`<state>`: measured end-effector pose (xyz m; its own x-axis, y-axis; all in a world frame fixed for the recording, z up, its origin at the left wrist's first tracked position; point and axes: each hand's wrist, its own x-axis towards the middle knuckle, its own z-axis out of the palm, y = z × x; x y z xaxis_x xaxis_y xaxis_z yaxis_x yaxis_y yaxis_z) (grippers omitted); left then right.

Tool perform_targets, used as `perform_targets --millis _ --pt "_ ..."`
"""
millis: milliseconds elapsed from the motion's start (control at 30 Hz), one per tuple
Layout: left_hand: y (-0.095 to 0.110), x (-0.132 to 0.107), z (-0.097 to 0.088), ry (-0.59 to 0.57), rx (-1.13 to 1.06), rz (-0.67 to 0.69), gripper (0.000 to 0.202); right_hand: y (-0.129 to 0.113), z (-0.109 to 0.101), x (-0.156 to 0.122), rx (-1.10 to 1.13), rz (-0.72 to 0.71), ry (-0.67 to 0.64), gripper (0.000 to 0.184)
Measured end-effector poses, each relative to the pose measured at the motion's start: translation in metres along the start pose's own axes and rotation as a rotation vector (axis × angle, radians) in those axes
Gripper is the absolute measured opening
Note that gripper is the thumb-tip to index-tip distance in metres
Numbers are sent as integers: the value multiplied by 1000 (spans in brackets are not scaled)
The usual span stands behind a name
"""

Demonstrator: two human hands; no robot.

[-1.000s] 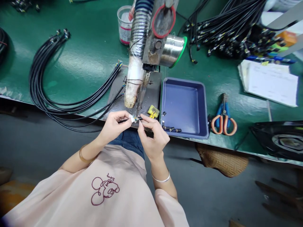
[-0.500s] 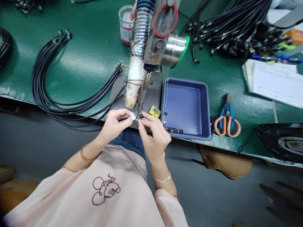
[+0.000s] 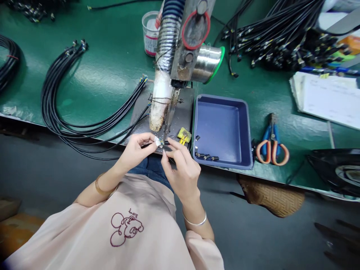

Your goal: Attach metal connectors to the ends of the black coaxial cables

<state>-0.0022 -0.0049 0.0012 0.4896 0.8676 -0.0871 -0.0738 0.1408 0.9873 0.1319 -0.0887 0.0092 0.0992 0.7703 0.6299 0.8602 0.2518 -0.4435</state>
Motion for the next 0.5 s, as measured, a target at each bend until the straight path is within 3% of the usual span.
perform_targets --millis 100,233,300,400,500 --pt "1 -4 -1 -34 41 -17 11 3 -3 -6 36 58 2 13" --pt "4 -12 1 -50 59 -32 10 7 -13 -8 58 255 140 7" --pt "4 -15 3 -65 47 -5 9 6 -19 -4 67 317 42 7" --pt "3 -18 1 -71 32 60 8 4 -22 4 209 406 -181 22" --pt "0 -18 -5 -74 -23 84 17 7 -18 5 445 471 -234 24"
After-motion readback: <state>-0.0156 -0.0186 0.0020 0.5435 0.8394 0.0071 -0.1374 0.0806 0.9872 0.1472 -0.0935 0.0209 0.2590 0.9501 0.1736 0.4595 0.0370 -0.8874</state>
